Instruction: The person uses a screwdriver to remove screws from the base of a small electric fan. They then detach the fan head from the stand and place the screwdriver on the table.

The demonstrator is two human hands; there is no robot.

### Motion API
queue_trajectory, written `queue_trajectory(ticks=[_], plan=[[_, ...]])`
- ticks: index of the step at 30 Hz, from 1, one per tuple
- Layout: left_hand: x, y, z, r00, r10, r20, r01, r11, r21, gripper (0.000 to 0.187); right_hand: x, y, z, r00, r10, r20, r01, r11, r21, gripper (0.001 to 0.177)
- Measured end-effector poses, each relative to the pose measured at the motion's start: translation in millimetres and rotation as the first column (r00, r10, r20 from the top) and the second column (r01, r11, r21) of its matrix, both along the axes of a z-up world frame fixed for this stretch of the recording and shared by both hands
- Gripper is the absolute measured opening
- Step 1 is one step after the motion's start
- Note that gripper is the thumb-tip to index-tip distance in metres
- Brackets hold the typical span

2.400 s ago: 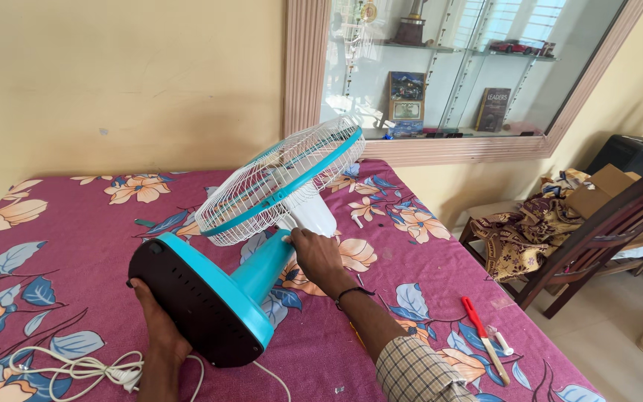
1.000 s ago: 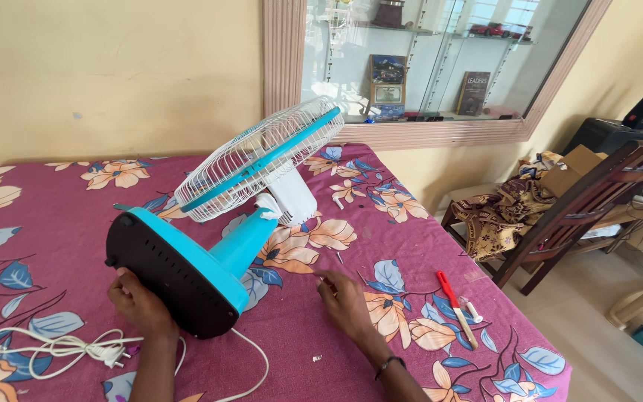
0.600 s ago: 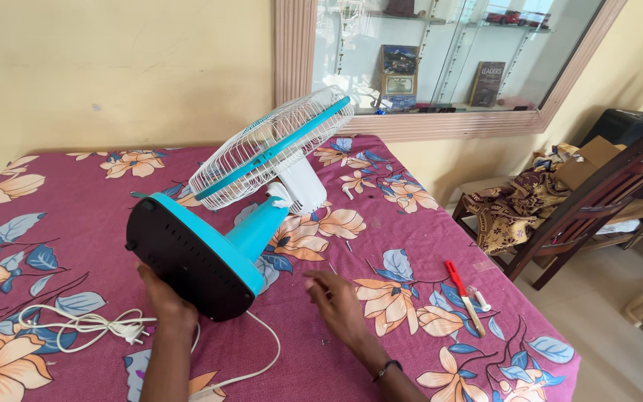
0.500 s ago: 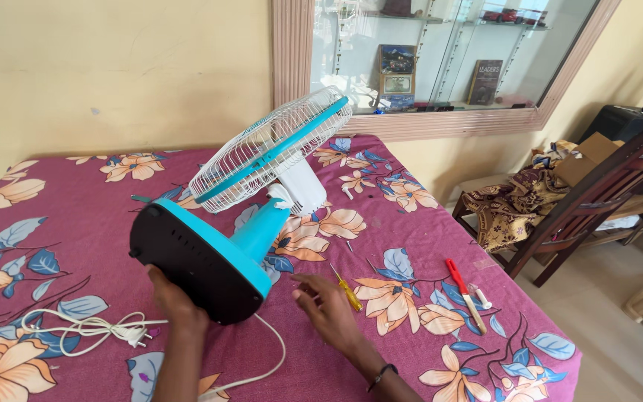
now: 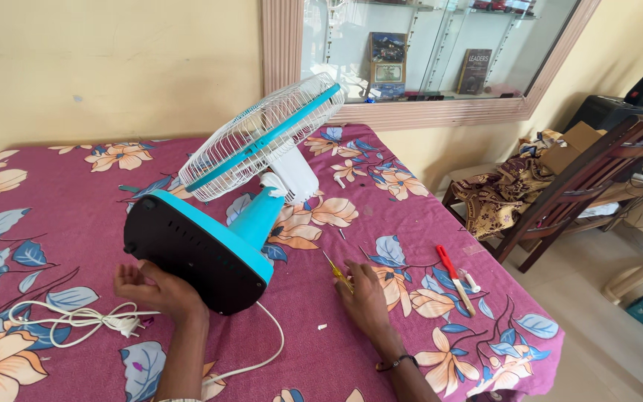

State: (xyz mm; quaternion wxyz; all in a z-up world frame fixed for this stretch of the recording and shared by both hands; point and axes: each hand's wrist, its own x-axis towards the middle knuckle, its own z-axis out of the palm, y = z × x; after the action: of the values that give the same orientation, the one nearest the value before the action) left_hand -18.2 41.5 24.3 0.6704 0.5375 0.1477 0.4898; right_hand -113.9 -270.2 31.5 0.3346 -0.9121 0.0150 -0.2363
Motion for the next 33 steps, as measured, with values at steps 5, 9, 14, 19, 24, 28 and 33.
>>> queue_trajectory(ticks=[5, 9, 14, 19, 24, 28, 33], plan=[[-29.0, -11.0, 25.6, 0.991, 0.068, 0.111, -0.106, 0.916, 0.386, 0.051, 9.5, 5.4, -8.5, 1.0, 0.008, -0.025, -0.014, 0.977, -0.213, 0.048], [-40.7, -21.3, 45.3, 0.95, 0.038, 0.311, -0.251, 0.683, 0.686, 0.041, 15.8, 9.1, -5.6, 0.99, -0.029, -0.136, -0.001, 0.976, -0.216, 0.049], [-46.0, -23.6, 52.5, 0.97, -0.017, 0.244, -0.222, 0.357, 0.907, 0.033, 13.8, 7.2, -5.8, 0.984, -0.049, -0.171, 0.022, 0.988, -0.154, 0.032], [-44.1, -4.5, 73.8, 0.958, -0.17, 0.23, -0.215, 0.102, 0.971, 0.04, 10.4, 1.9, -6.6, 0.997, -0.081, 0.006, 0.081, 0.997, 0.008, 0.028], [-48.2, 8.2, 95.2, 0.945, -0.308, 0.105, -0.137, -0.083, 0.987, 0.051, 11.1, 2.5, -6.3, 0.993, 0.045, 0.11, -0.061, 0.988, 0.141, 0.028], [-49.7, 10.3, 96.8, 0.947, -0.309, 0.083, -0.124, -0.118, 0.985, 0.059, 5.1, 10.3, -2.5, 0.983, 0.163, -0.079, -0.135, 0.95, 0.282, 0.032], [-42.7, 0.8, 82.7, 0.942, -0.302, 0.146, -0.163, -0.031, 0.986, 0.056, -5.3, 29.8, 11.2, 0.974, 0.213, -0.079, -0.178, 0.932, 0.317, 0.033]])
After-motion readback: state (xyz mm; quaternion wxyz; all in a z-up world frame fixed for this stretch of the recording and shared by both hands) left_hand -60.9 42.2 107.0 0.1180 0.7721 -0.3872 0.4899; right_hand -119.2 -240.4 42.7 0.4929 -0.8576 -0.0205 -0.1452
